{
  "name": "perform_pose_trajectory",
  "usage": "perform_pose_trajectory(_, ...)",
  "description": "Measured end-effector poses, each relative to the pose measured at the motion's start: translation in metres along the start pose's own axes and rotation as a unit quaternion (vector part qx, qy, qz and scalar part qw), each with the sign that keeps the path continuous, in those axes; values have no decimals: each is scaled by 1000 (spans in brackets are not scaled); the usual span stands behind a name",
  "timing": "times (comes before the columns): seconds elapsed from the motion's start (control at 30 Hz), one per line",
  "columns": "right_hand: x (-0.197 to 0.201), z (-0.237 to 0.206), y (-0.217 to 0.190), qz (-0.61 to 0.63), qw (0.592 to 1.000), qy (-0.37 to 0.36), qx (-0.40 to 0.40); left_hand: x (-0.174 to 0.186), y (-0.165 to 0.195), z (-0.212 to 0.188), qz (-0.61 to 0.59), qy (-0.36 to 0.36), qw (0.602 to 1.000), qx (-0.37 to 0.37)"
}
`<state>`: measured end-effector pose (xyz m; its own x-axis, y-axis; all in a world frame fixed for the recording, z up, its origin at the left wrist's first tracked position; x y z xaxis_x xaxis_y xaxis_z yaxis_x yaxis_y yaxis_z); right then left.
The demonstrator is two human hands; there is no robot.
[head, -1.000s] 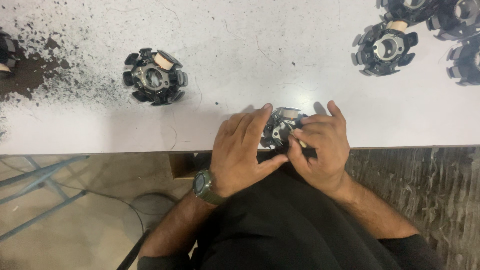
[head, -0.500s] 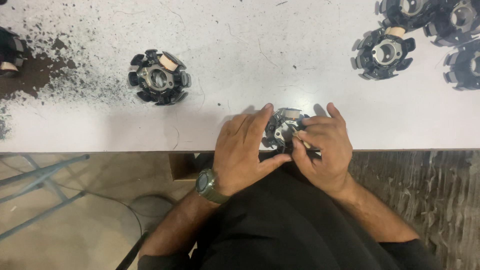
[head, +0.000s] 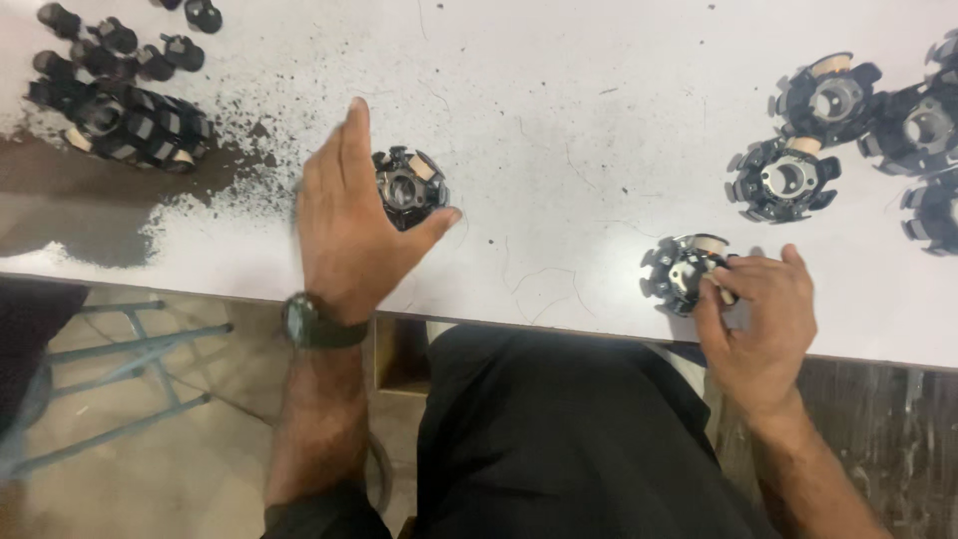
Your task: The person sits at a white worktable fitting small components into black circular clutch-style assemblies one at a time, pressing parts into place by hand and setting finished units aside. They later handle smaller black parts, at times using a small hand tool, and continue fitting pieces together.
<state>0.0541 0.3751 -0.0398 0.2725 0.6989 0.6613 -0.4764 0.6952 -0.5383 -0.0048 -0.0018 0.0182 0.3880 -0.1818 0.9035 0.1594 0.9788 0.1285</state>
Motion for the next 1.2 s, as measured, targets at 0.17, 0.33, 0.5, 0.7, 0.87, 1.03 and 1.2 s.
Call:
perform_pose_trajectory(0.17,24,-3,31,-59,998,25,-16,-3,13,25,-45,-109,993,4)
perform_pose_trajectory(0.33,33,1,50,-90,995,31,-30,-20,109,-6,-165,-180,966,-83)
perform_pose_trajectory(0.5,35,1,25,-41,995,89,-22,-54,156,-24,-193,-146,966,-92)
perform_pose_trajectory(0.7,2,-8,-24,141,986,92,16,-33,147,-32,-236,-27,953,-188)
perform_pose_trajectory(0.87,-33,5,-42,114,993,-1,3,-47,143,-26,-260,-91,954,-121)
perform_pose_trajectory(1.03,-38,10,-49,67,998,-14,4,-56,139,-34,-269,-88,956,-74)
perform_pose_trajectory(1.2,-38,12,-52,55,998,-30,17,-54,134,-38,-296,-58,951,-68)
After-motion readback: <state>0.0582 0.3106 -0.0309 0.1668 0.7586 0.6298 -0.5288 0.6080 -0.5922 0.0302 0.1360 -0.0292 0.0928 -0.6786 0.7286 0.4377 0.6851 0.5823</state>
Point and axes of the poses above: each hand's wrist, its own z-axis towards the middle knuckle, its own x-axis out of the back of the hand, y = z × x, the point moved 4 cm from there along z, towards the middle knuckle, and after that the axes turned 7 degrees about z, right-handed, at the moved point
